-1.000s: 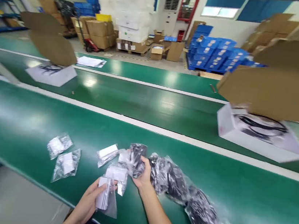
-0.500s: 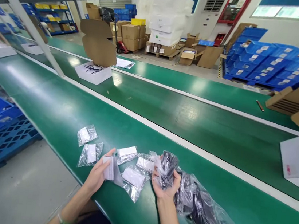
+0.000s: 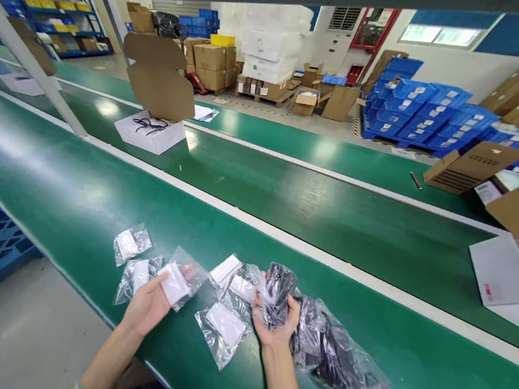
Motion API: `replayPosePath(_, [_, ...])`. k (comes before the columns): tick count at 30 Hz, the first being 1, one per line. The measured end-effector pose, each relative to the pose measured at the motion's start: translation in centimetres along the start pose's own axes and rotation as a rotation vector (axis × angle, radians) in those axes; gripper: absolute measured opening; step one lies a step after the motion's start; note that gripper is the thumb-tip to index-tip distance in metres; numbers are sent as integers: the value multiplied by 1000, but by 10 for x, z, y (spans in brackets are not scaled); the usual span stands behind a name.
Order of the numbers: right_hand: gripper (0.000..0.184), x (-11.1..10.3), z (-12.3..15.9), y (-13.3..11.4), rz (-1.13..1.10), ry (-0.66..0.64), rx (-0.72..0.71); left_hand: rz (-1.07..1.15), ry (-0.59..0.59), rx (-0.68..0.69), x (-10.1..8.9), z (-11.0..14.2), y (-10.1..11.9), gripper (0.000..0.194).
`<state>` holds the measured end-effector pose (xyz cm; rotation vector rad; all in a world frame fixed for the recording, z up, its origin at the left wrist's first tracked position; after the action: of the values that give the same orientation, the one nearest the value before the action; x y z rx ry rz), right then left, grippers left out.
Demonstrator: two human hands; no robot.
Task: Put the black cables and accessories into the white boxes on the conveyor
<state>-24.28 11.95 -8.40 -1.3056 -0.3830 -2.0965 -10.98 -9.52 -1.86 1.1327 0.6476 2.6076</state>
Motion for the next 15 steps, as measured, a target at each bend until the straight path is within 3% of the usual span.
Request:
replayPosePath(6, [60,-19,0,-4,163,121,22,-64,66,155,-16,6,74,54])
replayPosePath(11, [60,-11,-1,-13,445,111,28,-70,130,178,-25,-4,91,50])
replayPosePath(15, [67,-10,4,-13,492,129,78,-23,170,158,-21,-11,95,50])
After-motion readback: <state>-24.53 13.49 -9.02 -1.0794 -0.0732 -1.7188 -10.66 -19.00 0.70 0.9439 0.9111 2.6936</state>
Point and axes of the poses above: each hand's wrist, its own z-axis away from the middle knuckle, its own x-axis out of the palm, y = z × x, the point moved 10 cm from there along -z, towards the middle knuckle, and after that the axes turned 13 degrees about -y, right-handed, at the moved point
